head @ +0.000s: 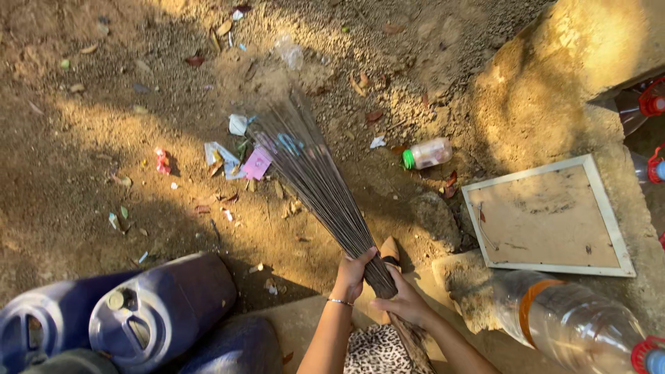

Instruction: The person sweeps trash, leaves, and debris from a tiled patio and an adjacent dirt area using a broom.

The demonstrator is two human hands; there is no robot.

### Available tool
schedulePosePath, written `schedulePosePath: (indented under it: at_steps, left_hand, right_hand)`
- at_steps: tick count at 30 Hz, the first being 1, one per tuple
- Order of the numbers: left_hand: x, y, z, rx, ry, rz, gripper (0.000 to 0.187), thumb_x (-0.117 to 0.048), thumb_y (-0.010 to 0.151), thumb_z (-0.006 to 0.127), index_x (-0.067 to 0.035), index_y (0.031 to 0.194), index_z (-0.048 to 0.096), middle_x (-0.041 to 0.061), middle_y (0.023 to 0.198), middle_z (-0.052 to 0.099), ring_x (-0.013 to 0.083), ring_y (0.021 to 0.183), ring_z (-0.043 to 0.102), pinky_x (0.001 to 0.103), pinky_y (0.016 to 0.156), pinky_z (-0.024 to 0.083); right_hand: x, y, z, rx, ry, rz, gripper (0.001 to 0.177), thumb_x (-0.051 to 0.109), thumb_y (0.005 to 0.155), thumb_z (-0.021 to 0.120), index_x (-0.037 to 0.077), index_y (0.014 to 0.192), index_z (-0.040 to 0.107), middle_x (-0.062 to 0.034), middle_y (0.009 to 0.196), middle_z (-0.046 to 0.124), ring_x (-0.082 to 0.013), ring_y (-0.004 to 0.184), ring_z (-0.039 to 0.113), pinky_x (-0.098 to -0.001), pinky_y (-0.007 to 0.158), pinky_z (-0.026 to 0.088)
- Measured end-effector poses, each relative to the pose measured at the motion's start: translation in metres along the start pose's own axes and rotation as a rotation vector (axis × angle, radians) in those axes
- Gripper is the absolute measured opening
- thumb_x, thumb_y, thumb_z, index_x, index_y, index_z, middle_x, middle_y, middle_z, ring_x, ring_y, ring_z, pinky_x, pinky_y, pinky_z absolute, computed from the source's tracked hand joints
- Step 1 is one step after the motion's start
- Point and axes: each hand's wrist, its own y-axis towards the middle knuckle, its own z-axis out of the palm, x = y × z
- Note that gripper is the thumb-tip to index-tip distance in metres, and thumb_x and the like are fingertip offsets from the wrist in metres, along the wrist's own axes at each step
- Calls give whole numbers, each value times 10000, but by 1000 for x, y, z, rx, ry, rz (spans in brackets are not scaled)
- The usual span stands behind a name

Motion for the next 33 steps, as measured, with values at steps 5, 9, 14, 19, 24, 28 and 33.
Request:
schedulePosePath:
  at_steps: [5, 9, 14, 19, 24, 28, 33]
  left_hand:
    - [-2, 48, 46, -28, 128, -150, 312, -107, 877, 770, 32, 1127, 646, 128, 1028, 745, 251, 896, 720, 375, 795, 603]
    - [5, 96, 91, -21, 485, -56, 440, -233, 908, 804, -12, 1223, 589, 122, 1201, 689, 194, 1087, 639, 339, 958, 519]
    - [-23, 104, 108, -51, 562, 131, 479, -250, 927, 703, -52, 1340, 562, 120, 1279, 662, 208, 1190, 617, 341, 1019, 496]
    - [-62, 69, 87, -313, 658, 61, 516, -321, 951, 630, -70, 1397, 568, 98, 1355, 673, 198, 1244, 649, 336, 1026, 546]
    - [-53, 58, 36, -510, 502, 195, 444, -253, 923, 672, -15, 1298, 667, 143, 1246, 746, 243, 1151, 701, 353, 974, 576]
    - [-74, 49, 49, -580, 684, 312, 402, -247, 948, 645, -2, 1266, 664, 138, 1233, 746, 239, 1129, 717, 340, 940, 576]
    - [-129, 48, 110, -521, 1223, 476, 379, -252, 976, 629, -16, 1271, 651, 173, 1256, 697, 316, 1176, 654, 428, 939, 522]
  right_hand:
    - [-18, 38, -42, -89, 4, 79, 892, 162, 776, 827, 50, 1525, 355, -150, 1243, 665, -213, 1031, 675, -367, 834, 570]
    - [-27, 68, -110, -254, 91, 149, 991, 15, 726, 717, 132, 1611, 285, -171, 1259, 692, -262, 885, 668, -409, 698, 541]
    - [-14, 130, -245, -517, -25, 305, 1009, -9, 730, 757, 105, 1601, 261, -168, 1425, 563, -277, 1073, 675, -459, 936, 560]
    - [-14, 247, -298, -550, -11, 512, 988, 14, 751, 802, -11, 1548, 218, -275, 1360, 523, -394, 1175, 612, -537, 1003, 512]
    - [-4, 288, -196, -94, -287, 498, 1025, 78, 738, 798, 29, 1593, 236, -209, 1479, 517, -300, 1207, 642, -422, 1020, 566]
    - [52, 217, -185, 35, -189, 482, 1033, -44, 729, 723, 160, 1620, 240, -142, 1467, 594, -259, 1174, 667, -390, 985, 565]
    - [71, 174, -249, -279, -69, 368, 1084, -104, 678, 730, 178, 1592, 220, -89, 1572, 402, -251, 1194, 634, -438, 966, 604]
